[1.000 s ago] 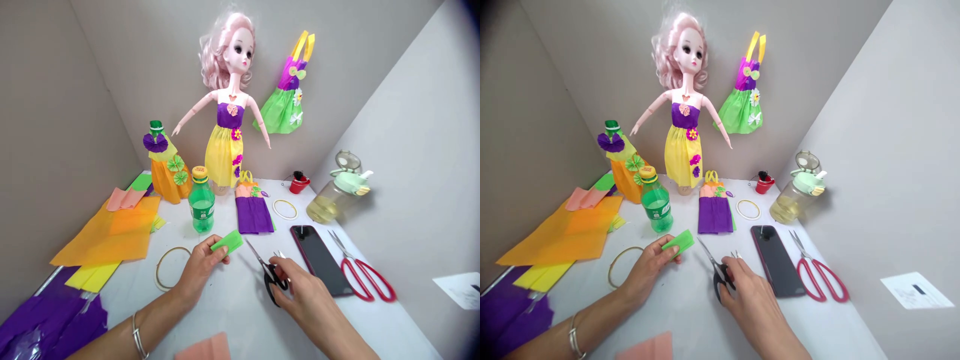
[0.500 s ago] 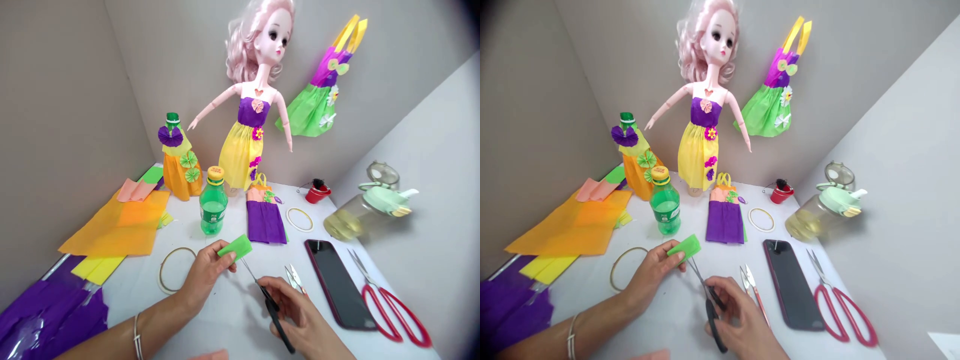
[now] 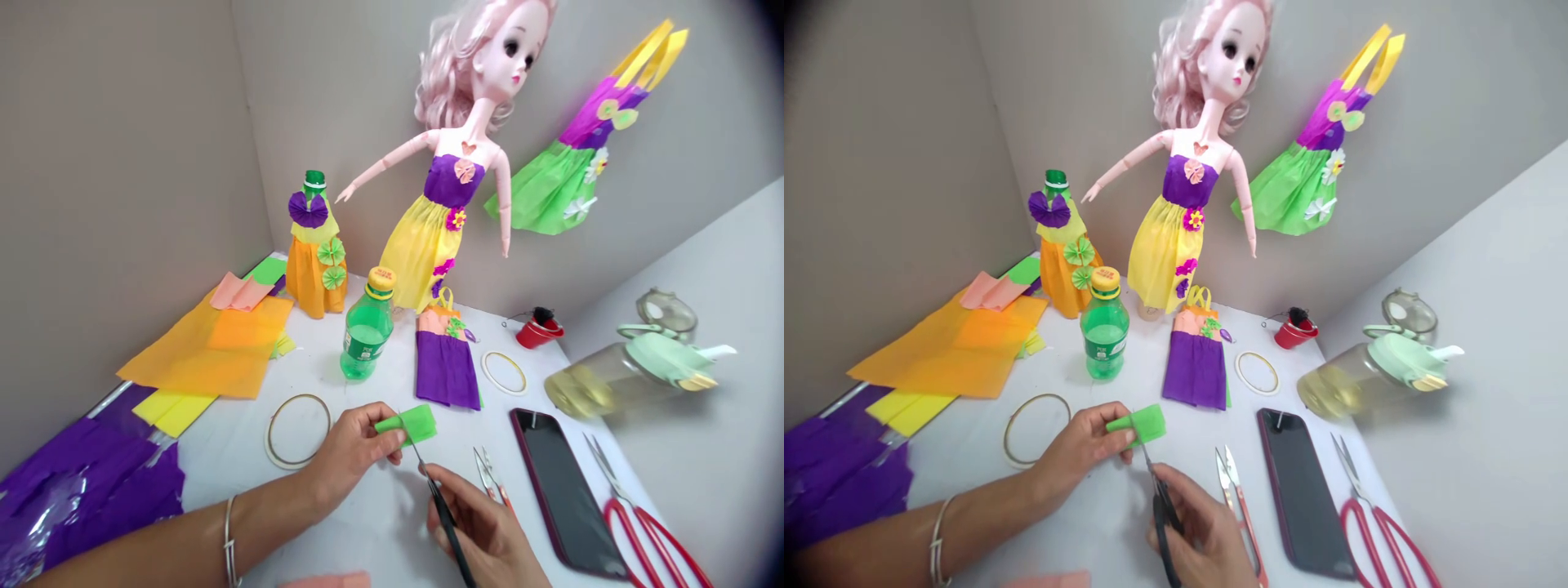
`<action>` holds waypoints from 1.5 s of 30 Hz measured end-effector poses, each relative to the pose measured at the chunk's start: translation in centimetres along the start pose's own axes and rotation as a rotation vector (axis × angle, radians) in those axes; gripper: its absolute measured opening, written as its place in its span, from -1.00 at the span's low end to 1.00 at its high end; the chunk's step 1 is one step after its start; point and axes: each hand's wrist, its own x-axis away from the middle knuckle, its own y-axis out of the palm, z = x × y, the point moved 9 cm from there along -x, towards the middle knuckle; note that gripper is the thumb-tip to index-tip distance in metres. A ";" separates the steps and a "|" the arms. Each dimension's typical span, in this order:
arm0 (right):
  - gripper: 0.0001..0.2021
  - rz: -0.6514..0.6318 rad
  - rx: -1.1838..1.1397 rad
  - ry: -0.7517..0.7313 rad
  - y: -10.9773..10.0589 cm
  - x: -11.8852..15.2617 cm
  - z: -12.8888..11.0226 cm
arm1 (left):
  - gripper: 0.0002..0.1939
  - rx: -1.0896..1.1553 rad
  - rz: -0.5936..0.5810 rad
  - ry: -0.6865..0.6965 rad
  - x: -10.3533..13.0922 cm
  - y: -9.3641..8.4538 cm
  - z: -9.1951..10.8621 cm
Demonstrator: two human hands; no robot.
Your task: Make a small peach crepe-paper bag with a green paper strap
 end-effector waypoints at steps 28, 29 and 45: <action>-0.48 0.064 0.159 -0.015 -0.5 0.5 -0.4 | -0.71 0.061 -0.017 -0.050 -0.2 -0.1 -0.2; -0.47 0.072 0.159 -0.015 -0.4 0.5 -0.4 | -0.71 0.065 -0.022 -0.045 -0.2 -0.1 -0.2; -0.38 -0.198 -0.125 0.024 0.6 1.5 -2.7 | -0.79 0.070 -0.012 -0.003 -0.3 -0.5 0.5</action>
